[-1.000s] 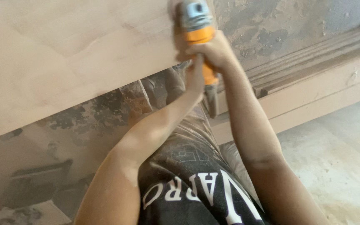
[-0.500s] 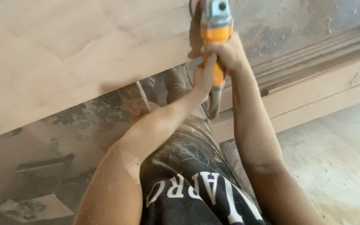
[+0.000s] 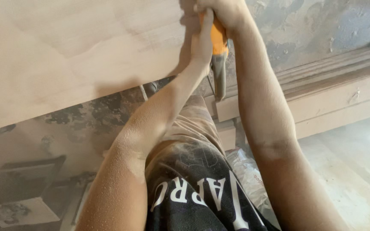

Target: The person uses an angle grinder with a sanding disc to smooth the surface of a long wooden plank. They move the tool back and forth along the length of the plank, generating sawdust. The person flips the plank over to sand the other side and continues the process on multiple planks.

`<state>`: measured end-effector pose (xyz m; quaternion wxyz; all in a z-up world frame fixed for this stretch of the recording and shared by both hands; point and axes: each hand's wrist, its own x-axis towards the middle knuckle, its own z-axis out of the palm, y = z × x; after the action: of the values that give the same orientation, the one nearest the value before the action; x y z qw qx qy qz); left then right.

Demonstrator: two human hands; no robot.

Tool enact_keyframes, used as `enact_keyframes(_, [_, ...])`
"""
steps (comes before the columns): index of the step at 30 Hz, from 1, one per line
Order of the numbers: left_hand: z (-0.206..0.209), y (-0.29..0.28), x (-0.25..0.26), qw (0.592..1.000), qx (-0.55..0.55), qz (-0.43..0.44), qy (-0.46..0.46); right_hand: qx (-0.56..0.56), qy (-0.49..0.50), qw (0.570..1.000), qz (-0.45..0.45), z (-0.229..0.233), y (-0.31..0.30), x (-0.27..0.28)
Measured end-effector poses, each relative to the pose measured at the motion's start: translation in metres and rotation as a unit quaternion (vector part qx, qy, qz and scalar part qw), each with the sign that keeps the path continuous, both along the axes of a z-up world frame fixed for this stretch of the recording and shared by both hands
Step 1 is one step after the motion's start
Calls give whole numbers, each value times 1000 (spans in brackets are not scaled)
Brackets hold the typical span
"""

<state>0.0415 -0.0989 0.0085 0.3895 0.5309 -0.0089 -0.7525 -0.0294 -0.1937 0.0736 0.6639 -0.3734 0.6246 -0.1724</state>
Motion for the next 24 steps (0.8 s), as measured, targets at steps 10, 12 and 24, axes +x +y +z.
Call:
enact_keyframes(10, [6, 135, -43, 1000, -19, 0, -4, 16, -4, 995, -94, 32, 128, -25])
enact_keyframes(12, [1, 139, -31, 999, -32, -8, -3, 7, -8, 996, -93, 29, 132, -18])
enact_keyframes(24, [15, 118, 84, 998, -20, 45, 47, -22, -27, 998, -45, 12, 122, 86])
